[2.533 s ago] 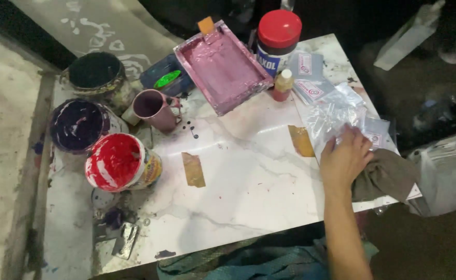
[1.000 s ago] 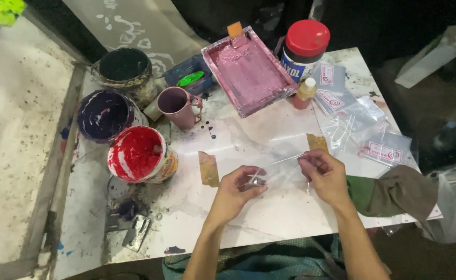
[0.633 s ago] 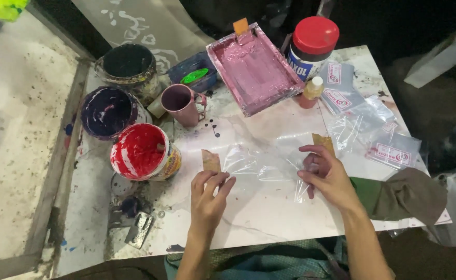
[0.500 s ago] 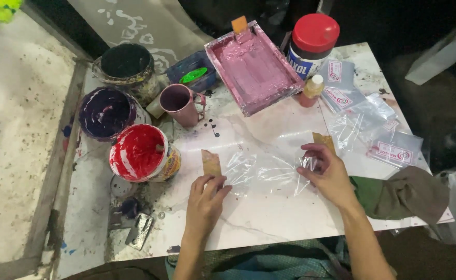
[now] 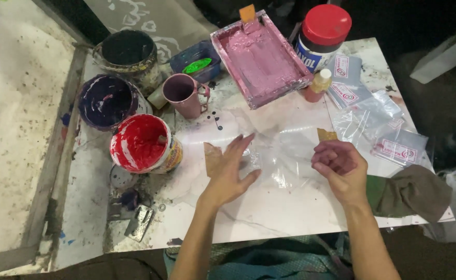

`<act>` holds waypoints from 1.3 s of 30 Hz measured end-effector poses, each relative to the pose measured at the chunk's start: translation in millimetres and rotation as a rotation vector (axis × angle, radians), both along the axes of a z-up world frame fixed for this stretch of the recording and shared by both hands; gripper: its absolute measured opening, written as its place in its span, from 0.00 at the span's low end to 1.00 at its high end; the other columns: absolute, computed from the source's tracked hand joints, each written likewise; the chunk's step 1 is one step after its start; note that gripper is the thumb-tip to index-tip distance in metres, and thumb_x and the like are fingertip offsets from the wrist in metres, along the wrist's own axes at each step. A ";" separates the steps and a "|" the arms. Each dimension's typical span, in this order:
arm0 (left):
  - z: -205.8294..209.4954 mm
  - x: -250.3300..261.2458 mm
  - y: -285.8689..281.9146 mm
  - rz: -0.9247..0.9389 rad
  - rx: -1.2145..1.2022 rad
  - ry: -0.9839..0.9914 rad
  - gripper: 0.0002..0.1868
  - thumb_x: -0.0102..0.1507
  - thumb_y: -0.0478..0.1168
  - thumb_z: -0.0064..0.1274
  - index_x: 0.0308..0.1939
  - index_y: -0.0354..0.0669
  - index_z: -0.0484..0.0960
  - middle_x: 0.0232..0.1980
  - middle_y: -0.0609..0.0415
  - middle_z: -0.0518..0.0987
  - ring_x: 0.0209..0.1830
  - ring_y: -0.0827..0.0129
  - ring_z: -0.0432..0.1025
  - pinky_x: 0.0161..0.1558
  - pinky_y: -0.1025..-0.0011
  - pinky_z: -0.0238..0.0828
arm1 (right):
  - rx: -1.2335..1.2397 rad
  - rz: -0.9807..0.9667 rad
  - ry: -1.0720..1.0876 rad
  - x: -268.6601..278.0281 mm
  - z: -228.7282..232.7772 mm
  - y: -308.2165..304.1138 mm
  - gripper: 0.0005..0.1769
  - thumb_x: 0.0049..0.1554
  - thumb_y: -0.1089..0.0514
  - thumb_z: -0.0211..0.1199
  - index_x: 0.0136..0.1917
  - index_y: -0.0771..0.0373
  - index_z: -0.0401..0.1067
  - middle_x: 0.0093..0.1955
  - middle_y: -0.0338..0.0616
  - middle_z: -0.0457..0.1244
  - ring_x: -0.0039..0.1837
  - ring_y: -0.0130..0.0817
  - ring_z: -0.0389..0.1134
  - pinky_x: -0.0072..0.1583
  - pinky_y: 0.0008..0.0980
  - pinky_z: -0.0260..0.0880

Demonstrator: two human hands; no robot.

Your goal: The person uses a small wooden stick to spread purple paint evenly inside a rectangular plastic container. They repeatedly lift the container, tilt it to check the coating, and smooth the surface with the stick.

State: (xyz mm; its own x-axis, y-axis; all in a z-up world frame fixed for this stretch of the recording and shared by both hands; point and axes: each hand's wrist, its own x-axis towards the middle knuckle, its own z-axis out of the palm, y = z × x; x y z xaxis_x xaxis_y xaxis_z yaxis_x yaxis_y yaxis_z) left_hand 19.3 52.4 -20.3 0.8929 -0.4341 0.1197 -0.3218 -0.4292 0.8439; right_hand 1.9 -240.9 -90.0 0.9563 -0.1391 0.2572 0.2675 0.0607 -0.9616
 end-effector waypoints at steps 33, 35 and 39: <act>-38.2 -27.9 12.2 0.511 0.389 -0.366 0.24 0.70 0.38 0.48 0.71 0.37 0.71 0.69 0.37 0.70 0.72 0.44 0.64 0.70 0.51 0.59 | -0.882 -0.617 -0.366 9.0 -1.7 3.2 0.21 0.52 0.72 0.68 0.60 0.66 0.78 0.59 0.52 0.65 0.64 0.50 0.68 0.66 0.42 0.69; -54.8 -32.0 8.6 0.474 0.455 -0.381 0.25 0.71 0.42 0.47 0.71 0.36 0.71 0.71 0.37 0.69 0.74 0.44 0.61 0.73 0.50 0.54 | -0.940 -0.526 -0.336 7.5 10.2 16.5 0.20 0.54 0.71 0.67 0.59 0.65 0.79 0.58 0.50 0.66 0.63 0.48 0.69 0.66 0.42 0.70; -82.0 -33.5 10.1 0.390 0.670 -0.311 0.32 0.73 0.54 0.40 0.77 0.41 0.61 0.80 0.42 0.59 0.81 0.49 0.51 0.79 0.52 0.37 | -1.325 -0.204 0.022 5.3 13.0 30.3 0.35 0.66 0.46 0.53 0.81 0.63 0.58 0.78 0.64 0.56 0.79 0.58 0.54 0.77 0.53 0.51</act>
State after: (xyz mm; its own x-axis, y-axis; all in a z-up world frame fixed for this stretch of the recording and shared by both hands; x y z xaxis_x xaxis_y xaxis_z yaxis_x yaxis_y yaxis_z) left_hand -14.2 62.5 -102.3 0.9627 -0.1677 0.2123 -0.2223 -0.9377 0.2672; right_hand 7.2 -210.6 -76.9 0.9540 0.0616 0.2934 0.1439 -0.9527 -0.2678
